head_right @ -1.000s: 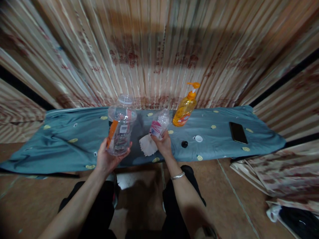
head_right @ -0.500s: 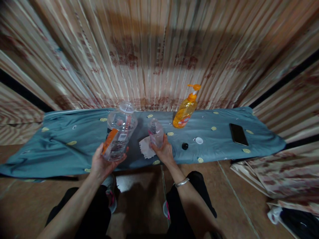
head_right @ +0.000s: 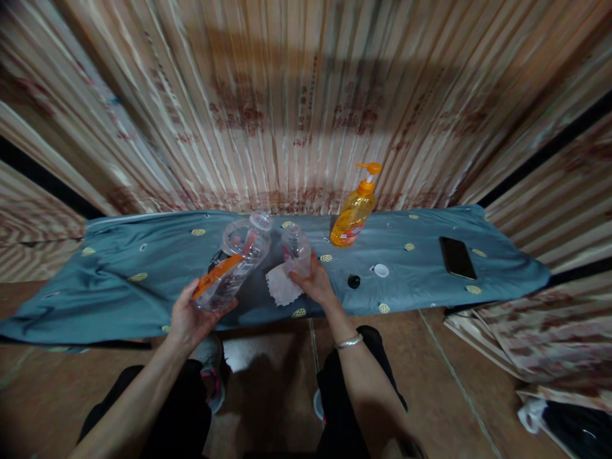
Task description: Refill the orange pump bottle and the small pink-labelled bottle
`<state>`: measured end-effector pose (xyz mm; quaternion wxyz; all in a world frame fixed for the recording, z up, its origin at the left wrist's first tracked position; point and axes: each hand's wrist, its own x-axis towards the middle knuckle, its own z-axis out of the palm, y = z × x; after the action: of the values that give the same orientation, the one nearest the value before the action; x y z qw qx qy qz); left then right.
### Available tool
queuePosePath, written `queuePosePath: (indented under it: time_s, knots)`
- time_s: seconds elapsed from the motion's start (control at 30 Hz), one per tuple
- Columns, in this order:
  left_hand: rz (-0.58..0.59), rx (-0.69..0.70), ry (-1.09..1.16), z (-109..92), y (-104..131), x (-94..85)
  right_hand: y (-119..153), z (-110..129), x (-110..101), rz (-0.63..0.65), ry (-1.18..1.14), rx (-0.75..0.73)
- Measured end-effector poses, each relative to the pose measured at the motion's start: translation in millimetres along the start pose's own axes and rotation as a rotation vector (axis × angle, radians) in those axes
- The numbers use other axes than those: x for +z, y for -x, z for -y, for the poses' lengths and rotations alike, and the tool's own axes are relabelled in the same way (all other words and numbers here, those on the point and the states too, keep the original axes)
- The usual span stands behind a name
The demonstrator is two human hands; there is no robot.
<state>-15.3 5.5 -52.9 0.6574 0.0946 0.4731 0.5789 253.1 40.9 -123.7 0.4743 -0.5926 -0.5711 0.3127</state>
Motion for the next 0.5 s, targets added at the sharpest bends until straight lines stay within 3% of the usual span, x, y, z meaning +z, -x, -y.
queuePosePath:
  time_s: [0.5]
  knots:
    - [0.04, 0.094, -0.019, -12, -6, -14.1, 14, 4, 1, -0.032, 0.217, -0.129]
